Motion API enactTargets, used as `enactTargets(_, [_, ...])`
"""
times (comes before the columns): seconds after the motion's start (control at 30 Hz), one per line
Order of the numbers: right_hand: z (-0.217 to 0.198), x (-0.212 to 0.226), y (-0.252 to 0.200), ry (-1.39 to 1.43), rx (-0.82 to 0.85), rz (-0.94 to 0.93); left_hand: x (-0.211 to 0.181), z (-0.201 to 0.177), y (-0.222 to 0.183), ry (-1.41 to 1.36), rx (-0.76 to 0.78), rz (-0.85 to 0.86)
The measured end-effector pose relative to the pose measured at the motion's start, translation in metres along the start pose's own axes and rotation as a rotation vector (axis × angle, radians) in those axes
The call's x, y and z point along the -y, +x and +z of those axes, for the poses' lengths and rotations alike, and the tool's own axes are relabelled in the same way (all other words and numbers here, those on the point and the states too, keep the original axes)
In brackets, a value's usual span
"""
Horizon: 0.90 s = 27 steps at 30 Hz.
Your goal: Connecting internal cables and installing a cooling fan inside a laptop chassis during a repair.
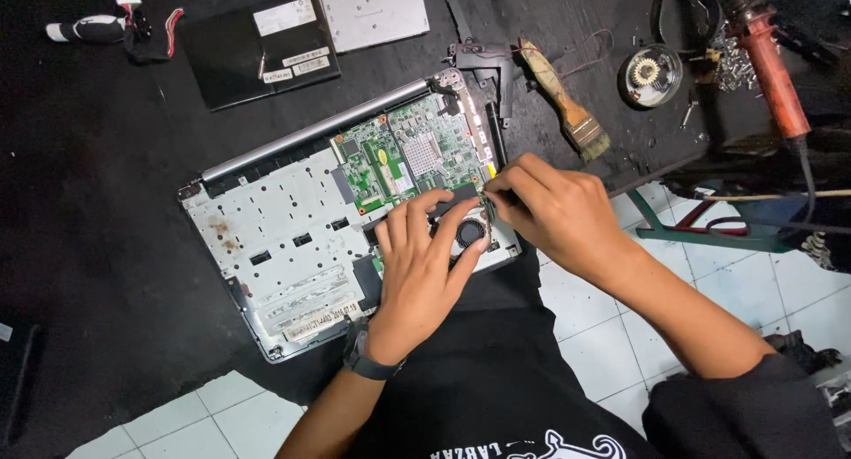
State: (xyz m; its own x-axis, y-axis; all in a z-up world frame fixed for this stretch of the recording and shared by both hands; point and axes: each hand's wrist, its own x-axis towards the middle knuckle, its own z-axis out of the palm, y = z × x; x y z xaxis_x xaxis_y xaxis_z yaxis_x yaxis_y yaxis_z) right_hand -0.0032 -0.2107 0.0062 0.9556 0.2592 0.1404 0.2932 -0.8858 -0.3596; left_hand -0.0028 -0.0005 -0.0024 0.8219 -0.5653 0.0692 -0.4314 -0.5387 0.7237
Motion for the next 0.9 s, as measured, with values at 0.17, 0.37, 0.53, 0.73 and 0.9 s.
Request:
enactTargets(0.17, [-0.007, 0.007, 0.001, 0.008, -0.007, 0.014, -0.002, 0.000, 0.001, -0.010, 0.007, -0.008])
enactTargets(0.37, [-0.018, 0.010, -0.010, 0.149, -0.112, 0.115, -0.010, -0.019, 0.001, -0.169, 0.050, -0.055])
enactTargets(0.53, [0.002, 0.007, -0.038, 0.354, -0.247, 0.261, -0.004, -0.030, 0.001, -0.187, 0.089, -0.089])
enactTargets(0.73, [0.022, 0.013, -0.060, 0.487, -0.325, 0.370, 0.008, -0.016, -0.002, -0.121, 0.045, -0.049])
enactTargets(0.9, [0.022, 0.028, -0.060, 0.476, -0.361, 0.293, 0.007, -0.015, -0.002, -0.098, 0.030, -0.056])
